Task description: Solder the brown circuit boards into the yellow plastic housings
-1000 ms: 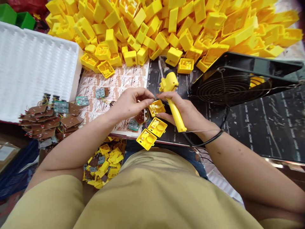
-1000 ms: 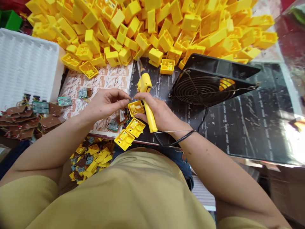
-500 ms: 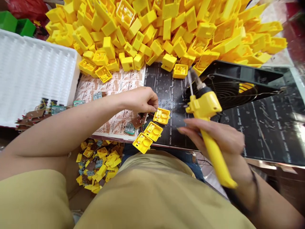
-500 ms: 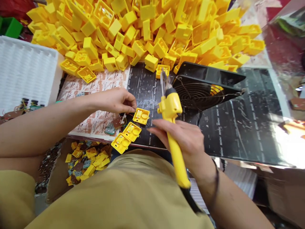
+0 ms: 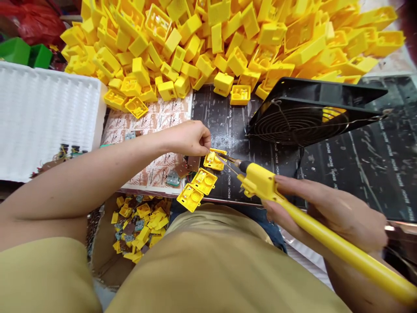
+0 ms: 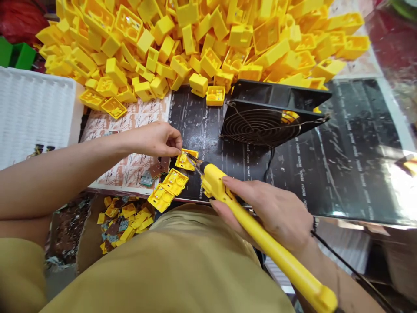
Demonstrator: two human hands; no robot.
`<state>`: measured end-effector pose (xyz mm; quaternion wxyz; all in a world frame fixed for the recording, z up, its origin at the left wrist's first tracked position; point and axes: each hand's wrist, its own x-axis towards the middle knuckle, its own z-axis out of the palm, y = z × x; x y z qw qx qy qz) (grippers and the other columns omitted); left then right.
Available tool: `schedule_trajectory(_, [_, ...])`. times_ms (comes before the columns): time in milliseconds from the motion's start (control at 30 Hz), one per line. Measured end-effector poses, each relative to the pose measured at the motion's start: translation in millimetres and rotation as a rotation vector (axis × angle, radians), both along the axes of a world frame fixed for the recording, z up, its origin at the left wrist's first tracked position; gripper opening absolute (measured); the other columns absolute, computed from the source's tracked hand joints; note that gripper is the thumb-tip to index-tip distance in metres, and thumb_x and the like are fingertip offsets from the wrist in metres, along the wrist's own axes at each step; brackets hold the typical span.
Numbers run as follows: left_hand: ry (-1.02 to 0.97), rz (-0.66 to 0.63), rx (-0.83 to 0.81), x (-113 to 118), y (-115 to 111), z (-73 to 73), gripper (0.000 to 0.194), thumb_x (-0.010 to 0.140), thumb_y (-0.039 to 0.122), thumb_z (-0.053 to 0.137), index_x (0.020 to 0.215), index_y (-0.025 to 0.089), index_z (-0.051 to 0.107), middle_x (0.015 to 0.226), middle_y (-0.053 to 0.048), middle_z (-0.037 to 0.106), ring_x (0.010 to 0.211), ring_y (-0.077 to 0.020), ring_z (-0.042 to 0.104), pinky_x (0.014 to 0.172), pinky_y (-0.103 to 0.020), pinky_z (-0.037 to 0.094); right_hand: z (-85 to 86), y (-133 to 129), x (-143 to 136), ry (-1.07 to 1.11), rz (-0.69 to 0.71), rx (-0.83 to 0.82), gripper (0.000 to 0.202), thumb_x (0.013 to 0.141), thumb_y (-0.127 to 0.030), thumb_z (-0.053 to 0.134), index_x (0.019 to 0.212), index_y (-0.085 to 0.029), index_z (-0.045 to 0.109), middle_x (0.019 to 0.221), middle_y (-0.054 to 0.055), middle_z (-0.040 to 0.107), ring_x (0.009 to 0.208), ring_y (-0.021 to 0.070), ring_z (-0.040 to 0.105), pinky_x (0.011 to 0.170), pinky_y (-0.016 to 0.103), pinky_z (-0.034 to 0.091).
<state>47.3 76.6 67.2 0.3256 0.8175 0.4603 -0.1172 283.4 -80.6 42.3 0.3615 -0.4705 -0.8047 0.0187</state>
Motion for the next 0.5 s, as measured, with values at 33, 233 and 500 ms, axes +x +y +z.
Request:
schedule_trajectory(33, [0.004, 0.0, 0.003, 0, 0, 0.0, 0.006, 0.075, 0.014, 0.066, 0.07, 0.014, 0.07, 0.066, 0.001, 0.068, 0.062, -0.0112, 0.059, 0.064, -0.024, 0.04, -3.0, 4, -3, 0.023, 0.045, 0.054, 0.02, 0.095, -0.032, 0.066, 0.112, -0.024, 0.062, 0.081, 0.0, 0.075, 0.061, 0.0147, 0.071, 0.054, 0.023, 0.058])
schedule_trajectory(233, [0.044, 0.0, -0.003, 4, 0, 1.7, 0.005, 0.074, 0.012, 0.066, 0.073, 0.014, 0.07, 0.066, 0.002, 0.068, 0.06, -0.0105, 0.059, 0.063, -0.023, 0.039, -2.0, 16, -10, 0.051, 0.191, 0.084, 0.014, 0.088, -0.019, 0.073, 0.091, -0.02, 0.06, 0.074, 0.002, 0.072, 0.064, 0.0126, 0.071, 0.055, 0.019, 0.058])
schedule_trajectory(500, [0.08, 0.021, 0.02, 7, -1, 2.8, 0.004, 0.072, 0.013, 0.068, 0.072, 0.014, 0.071, 0.064, 0.002, 0.066, 0.059, -0.0095, 0.057, 0.06, -0.022, 0.038, 14.6, 16, -9, -0.07, 0.286, 0.055, 0.013, 0.089, -0.019, 0.073, 0.095, -0.017, 0.062, 0.08, 0.004, 0.073, 0.069, 0.0124, 0.07, 0.067, 0.022, 0.06])
